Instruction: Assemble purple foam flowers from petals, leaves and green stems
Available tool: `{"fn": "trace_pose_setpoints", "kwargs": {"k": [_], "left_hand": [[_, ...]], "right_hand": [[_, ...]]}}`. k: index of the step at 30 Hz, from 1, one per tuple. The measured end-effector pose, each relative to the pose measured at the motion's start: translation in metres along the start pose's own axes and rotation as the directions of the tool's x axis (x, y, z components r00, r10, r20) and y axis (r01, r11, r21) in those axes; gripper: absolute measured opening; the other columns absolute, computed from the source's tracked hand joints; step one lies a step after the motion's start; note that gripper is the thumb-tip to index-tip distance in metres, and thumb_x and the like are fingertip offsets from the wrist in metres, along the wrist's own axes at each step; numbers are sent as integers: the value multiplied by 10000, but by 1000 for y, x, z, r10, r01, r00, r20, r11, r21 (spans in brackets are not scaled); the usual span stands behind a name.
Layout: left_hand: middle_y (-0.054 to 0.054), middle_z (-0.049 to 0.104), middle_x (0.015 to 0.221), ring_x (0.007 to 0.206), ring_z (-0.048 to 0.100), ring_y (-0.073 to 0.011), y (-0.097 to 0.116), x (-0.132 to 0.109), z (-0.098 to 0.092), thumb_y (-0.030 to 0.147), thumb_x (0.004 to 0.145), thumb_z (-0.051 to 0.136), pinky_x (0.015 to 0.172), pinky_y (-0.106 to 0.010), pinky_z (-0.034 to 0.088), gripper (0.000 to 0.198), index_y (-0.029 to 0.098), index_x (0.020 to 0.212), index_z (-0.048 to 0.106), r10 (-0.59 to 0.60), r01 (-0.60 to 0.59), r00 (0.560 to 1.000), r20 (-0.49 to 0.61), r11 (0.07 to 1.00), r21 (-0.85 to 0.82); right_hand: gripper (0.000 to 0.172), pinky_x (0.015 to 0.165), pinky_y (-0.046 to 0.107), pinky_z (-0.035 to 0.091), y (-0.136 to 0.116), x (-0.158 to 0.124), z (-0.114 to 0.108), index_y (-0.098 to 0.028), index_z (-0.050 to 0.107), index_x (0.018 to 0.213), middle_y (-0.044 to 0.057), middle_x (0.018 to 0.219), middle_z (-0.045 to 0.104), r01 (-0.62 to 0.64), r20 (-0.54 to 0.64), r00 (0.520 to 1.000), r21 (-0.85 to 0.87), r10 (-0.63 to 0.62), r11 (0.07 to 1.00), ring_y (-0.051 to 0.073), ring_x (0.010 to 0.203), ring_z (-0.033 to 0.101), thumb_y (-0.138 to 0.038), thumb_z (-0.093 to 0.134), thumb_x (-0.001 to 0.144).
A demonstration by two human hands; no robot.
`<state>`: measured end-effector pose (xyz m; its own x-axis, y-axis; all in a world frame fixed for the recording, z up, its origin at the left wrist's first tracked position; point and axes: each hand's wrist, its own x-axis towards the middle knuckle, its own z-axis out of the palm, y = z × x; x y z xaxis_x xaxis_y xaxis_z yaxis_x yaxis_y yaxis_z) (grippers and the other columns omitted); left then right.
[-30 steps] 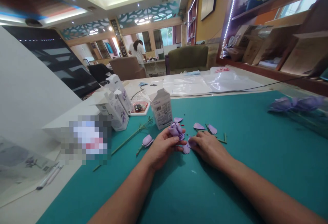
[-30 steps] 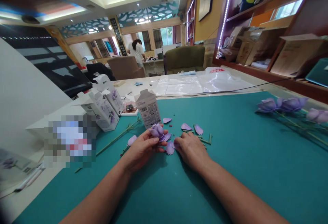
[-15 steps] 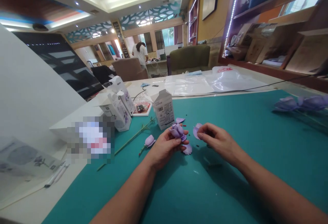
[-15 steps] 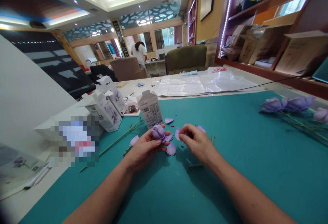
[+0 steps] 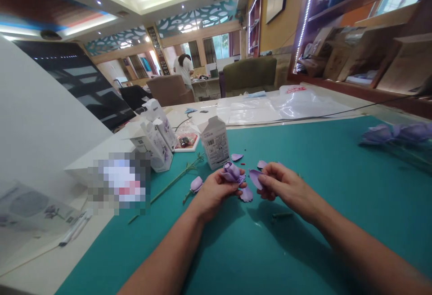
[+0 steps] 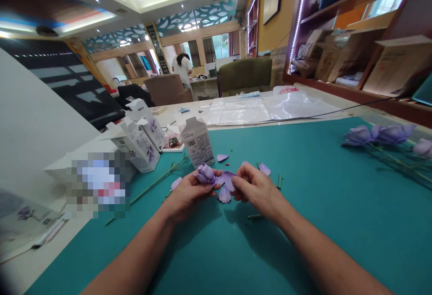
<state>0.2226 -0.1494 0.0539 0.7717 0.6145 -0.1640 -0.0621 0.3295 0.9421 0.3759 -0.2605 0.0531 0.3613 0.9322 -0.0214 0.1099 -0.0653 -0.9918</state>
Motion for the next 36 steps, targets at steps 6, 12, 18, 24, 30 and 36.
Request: {"fn": "trace_pose_setpoints", "kwargs": {"k": [6,12,18,24,30,36], "left_hand": [[-71,685,921,789,664,-174,0,0,-4,211,550,840,703,-269,497,456,142,956,643,1,-1,1000,18,1000,14],[-74,696,848,709,662,-162,-4,1,-6,258,597,823,707,-298,509,451,141,979,614,11,-12,999,31,999,53],[-62,684,821,693,653,-149,-6,2,-3,288,588,829,716,-294,513,434,135,939,624,15,-18,999,49,998,64],[-47,677,784,683,651,-144,-6,2,-2,314,569,837,718,-285,513,451,139,924,623,17,-19,999,33,998,62],[-50,679,793,694,661,-157,-7,2,-3,312,571,833,728,-300,519,454,144,937,624,30,-32,999,28,996,81],[-54,687,781,693,661,-165,-7,2,-2,312,530,851,755,-321,521,472,131,905,628,24,-26,999,20,997,77]], "right_hand": [[310,453,225,390,-10,-4,3,-203,476,667,-56,488,511,-7,-58,998,-36,5,999,90,454,479,-475,624,690],[323,400,212,365,-2,-1,4,-196,500,628,-39,462,540,-11,-112,994,3,11,1000,87,411,476,-478,654,658],[315,398,212,378,0,-1,8,-196,499,622,-36,468,559,-50,-121,991,33,53,998,92,406,504,-462,667,645],[305,397,210,383,-6,-3,10,-198,493,608,-40,458,550,-71,-122,990,53,77,996,91,402,504,-444,671,644],[306,387,206,376,-3,-3,11,-197,487,597,-41,456,546,-52,-122,991,68,60,996,89,396,499,-439,670,641],[265,388,201,371,0,-3,12,-200,483,601,-46,439,538,-72,-138,987,69,81,995,88,389,495,-388,662,657]]}}
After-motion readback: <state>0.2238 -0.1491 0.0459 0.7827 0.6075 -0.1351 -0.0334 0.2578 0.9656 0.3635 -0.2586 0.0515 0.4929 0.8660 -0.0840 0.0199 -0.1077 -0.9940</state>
